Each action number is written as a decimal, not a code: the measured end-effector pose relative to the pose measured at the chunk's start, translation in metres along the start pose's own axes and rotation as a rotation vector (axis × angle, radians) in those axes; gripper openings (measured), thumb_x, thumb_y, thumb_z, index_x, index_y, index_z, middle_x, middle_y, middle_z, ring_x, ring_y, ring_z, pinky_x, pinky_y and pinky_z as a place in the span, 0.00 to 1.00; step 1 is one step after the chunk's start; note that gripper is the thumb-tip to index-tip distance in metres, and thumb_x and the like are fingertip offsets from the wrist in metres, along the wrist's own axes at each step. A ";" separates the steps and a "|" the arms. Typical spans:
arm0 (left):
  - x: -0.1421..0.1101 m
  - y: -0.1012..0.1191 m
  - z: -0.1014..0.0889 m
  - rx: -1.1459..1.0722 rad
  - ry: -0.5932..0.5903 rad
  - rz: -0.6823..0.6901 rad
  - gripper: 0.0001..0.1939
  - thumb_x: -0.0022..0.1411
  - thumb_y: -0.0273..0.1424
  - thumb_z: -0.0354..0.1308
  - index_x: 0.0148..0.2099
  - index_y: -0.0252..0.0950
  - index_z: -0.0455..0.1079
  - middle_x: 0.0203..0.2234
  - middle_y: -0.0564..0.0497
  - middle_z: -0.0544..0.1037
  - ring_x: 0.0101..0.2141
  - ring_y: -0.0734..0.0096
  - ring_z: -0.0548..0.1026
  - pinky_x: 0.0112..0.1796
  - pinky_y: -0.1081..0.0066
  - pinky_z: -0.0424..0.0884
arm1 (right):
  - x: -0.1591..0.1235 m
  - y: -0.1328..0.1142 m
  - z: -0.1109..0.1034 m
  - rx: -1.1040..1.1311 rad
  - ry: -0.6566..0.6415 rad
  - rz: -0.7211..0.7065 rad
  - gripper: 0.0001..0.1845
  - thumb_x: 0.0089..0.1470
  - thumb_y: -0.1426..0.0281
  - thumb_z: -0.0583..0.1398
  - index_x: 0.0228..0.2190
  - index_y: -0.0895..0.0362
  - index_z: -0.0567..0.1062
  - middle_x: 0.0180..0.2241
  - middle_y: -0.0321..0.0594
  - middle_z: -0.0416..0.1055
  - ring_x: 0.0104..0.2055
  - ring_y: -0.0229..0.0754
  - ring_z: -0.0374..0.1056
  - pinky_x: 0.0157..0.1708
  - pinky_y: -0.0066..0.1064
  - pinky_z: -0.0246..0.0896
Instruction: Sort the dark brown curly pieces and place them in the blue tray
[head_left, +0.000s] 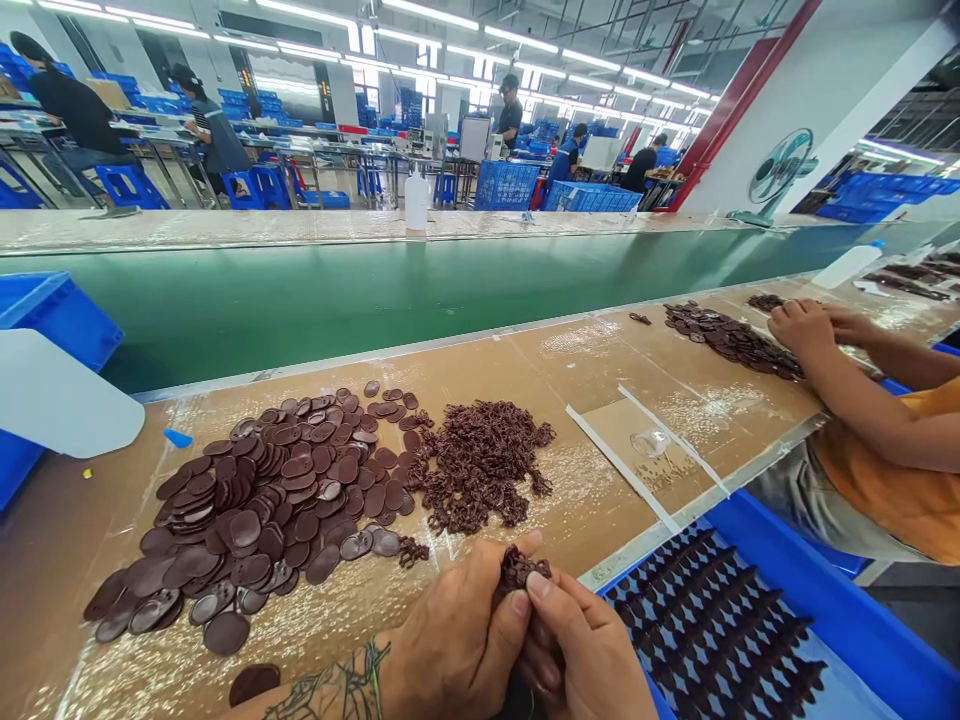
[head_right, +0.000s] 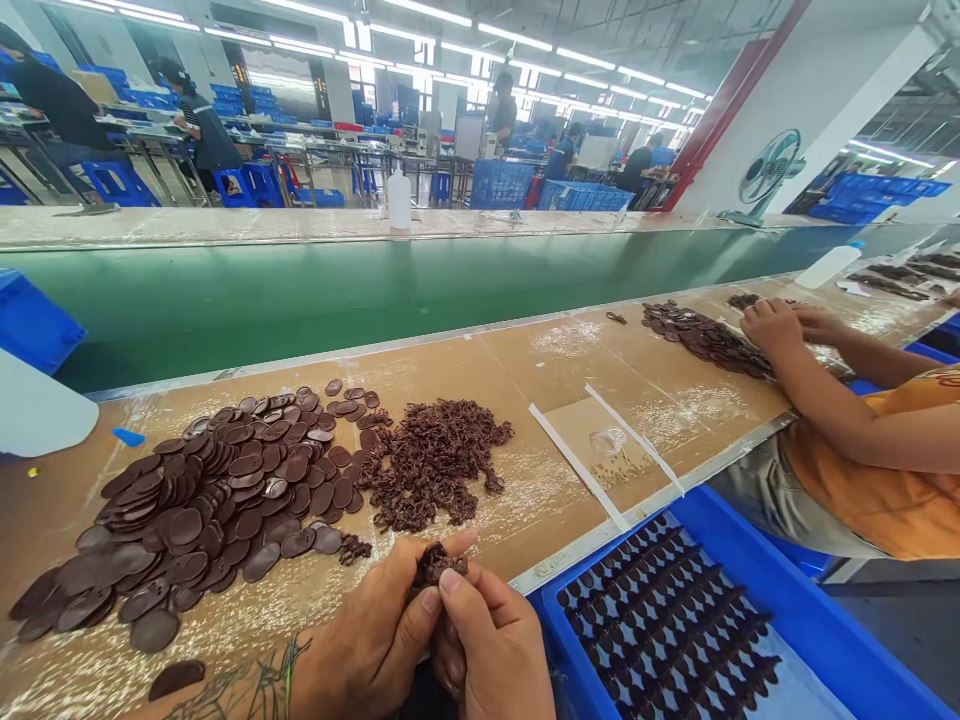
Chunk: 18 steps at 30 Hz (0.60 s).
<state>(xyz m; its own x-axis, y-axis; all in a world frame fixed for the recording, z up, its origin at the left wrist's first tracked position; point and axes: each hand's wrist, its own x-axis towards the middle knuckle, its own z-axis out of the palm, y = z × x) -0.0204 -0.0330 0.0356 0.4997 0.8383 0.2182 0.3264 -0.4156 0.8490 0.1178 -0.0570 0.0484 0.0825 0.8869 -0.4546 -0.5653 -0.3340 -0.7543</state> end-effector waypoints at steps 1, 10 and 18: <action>0.000 0.000 0.000 -0.002 0.002 -0.004 0.24 0.76 0.40 0.40 0.70 0.45 0.54 0.53 0.44 0.77 0.49 0.55 0.79 0.50 0.52 0.76 | 0.000 0.000 -0.001 -0.002 -0.007 0.000 0.29 0.37 0.51 0.76 0.18 0.57 0.70 0.11 0.26 0.56 0.12 0.26 0.47 0.13 0.21 0.41; 0.000 0.004 -0.002 -0.026 0.016 -0.014 0.25 0.75 0.42 0.40 0.69 0.43 0.55 0.53 0.42 0.78 0.50 0.52 0.79 0.50 0.48 0.76 | -0.003 -0.002 -0.001 -0.021 -0.014 0.005 0.29 0.40 0.51 0.75 0.17 0.57 0.68 0.12 0.26 0.56 0.11 0.26 0.48 0.13 0.22 0.42; 0.005 0.002 -0.004 -0.056 0.020 0.016 0.22 0.75 0.38 0.43 0.67 0.42 0.58 0.50 0.44 0.78 0.47 0.59 0.80 0.49 0.58 0.75 | -0.005 -0.004 0.005 -0.027 0.035 -0.031 0.27 0.40 0.53 0.76 0.20 0.58 0.71 0.12 0.26 0.57 0.13 0.27 0.50 0.15 0.21 0.43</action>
<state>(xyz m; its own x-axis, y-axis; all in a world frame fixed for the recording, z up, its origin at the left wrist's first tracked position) -0.0203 -0.0279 0.0408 0.4887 0.8385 0.2412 0.2723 -0.4092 0.8709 0.1157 -0.0584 0.0563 0.1281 0.8854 -0.4468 -0.5398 -0.3157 -0.7803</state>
